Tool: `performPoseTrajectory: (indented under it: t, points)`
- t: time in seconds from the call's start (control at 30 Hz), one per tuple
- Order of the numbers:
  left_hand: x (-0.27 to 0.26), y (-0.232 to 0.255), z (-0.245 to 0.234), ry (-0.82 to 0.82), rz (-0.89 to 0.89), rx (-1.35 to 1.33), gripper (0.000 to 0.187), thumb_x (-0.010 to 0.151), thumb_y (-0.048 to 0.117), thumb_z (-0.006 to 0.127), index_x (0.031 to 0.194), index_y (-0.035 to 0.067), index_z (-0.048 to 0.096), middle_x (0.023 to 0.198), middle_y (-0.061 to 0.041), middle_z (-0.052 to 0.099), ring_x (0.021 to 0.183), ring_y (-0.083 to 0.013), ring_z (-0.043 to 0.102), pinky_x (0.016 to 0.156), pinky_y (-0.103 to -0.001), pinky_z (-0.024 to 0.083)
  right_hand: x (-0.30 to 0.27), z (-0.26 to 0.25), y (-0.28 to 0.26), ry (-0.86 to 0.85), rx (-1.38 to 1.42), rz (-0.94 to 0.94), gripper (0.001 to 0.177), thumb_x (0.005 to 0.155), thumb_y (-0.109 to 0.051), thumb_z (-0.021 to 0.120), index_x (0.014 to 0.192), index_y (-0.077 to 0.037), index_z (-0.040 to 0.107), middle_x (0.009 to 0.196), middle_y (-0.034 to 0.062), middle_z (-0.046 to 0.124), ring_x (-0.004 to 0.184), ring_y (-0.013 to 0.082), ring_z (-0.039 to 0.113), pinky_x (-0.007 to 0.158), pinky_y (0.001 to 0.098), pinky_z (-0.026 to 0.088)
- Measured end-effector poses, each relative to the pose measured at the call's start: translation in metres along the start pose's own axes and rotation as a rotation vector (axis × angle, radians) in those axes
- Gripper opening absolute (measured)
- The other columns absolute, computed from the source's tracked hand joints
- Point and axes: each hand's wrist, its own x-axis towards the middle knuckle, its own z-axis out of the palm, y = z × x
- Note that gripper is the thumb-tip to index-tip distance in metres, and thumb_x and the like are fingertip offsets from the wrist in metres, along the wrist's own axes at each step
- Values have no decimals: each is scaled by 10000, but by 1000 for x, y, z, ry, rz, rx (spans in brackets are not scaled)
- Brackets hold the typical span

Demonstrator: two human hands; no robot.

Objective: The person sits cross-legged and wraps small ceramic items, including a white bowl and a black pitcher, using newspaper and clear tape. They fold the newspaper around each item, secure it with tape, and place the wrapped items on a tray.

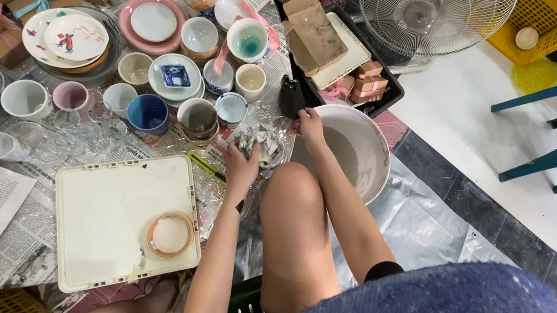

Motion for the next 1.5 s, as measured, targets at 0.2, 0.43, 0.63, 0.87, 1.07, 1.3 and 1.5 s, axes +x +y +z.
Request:
performPoseTrajectory:
  t: [0.2, 0.43, 0.63, 0.87, 1.07, 1.3, 1.5]
  points:
    - [3, 10, -2, -24, 8, -73, 876, 901, 501, 684, 1430, -78, 294, 1455, -351, 326, 1323, -492, 444, 1069, -514, 415, -25, -7, -17, 1, 183, -53, 267, 1028, -164, 431, 1244, -7, 428, 928, 164, 696, 697, 269, 762, 581, 351, 620]
    - [10, 1, 4, -33, -27, -73, 982, 878, 599, 647, 1476, -80, 266, 1501, -356, 284, 1380, -488, 392, 1118, -496, 392, -66, 3, -57, -38, 126, -180, 288, 1048, -132, 398, 1315, -27, 381, 1048, 171, 708, 714, 260, 780, 491, 302, 508]
    - [-16, 14, -17, -50, 20, -110, 1021, 896, 661, 641, 1520, -57, 271, 1510, -352, 294, 1414, -481, 345, 1152, -507, 326, -123, 29, -93, -142, 27, -271, 455, 1035, -68, 474, 1470, -121, 353, 1068, 137, 702, 651, 179, 715, 481, 281, 517]
    - [-90, 8, -154, -84, 224, 235, 630, 983, 528, 648, 1377, 46, 548, 1304, -174, 667, 1240, -317, 644, 1086, -426, 503, -184, 73, -116, -533, -362, -419, 392, 1058, -80, 605, 1446, -92, 554, 1158, 147, 673, 957, 218, 605, 793, 332, 480]
    - [-150, -34, -284, -167, -300, -409, 613, 909, 450, 639, 1437, 191, 466, 1238, -113, 707, 897, -201, 742, 703, -322, 599, -244, 175, -94, -1149, -657, -553, 435, 995, -51, 575, 1425, -114, 577, 1233, 120, 710, 1088, 209, 680, 929, 327, 544]
    - [-121, -99, -278, 24, -160, -267, 349, 980, 188, 740, 1258, -24, 733, 976, -164, 765, 741, -187, 680, 633, -300, 539, -287, 230, -47, -1065, -705, -220, 418, 1005, -142, 582, 1422, -175, 576, 1026, 83, 722, 591, 122, 629, 502, 271, 539]
    - [-106, -110, -275, 454, 9, -84, 361, 948, 97, 666, 1298, 20, 623, 1093, -160, 732, 813, -189, 733, 689, -302, 564, -282, 208, -25, -784, -1041, -752, 470, 947, -347, 689, 1354, -135, 584, 1133, 125, 724, 872, 287, 721, 756, 424, 567]
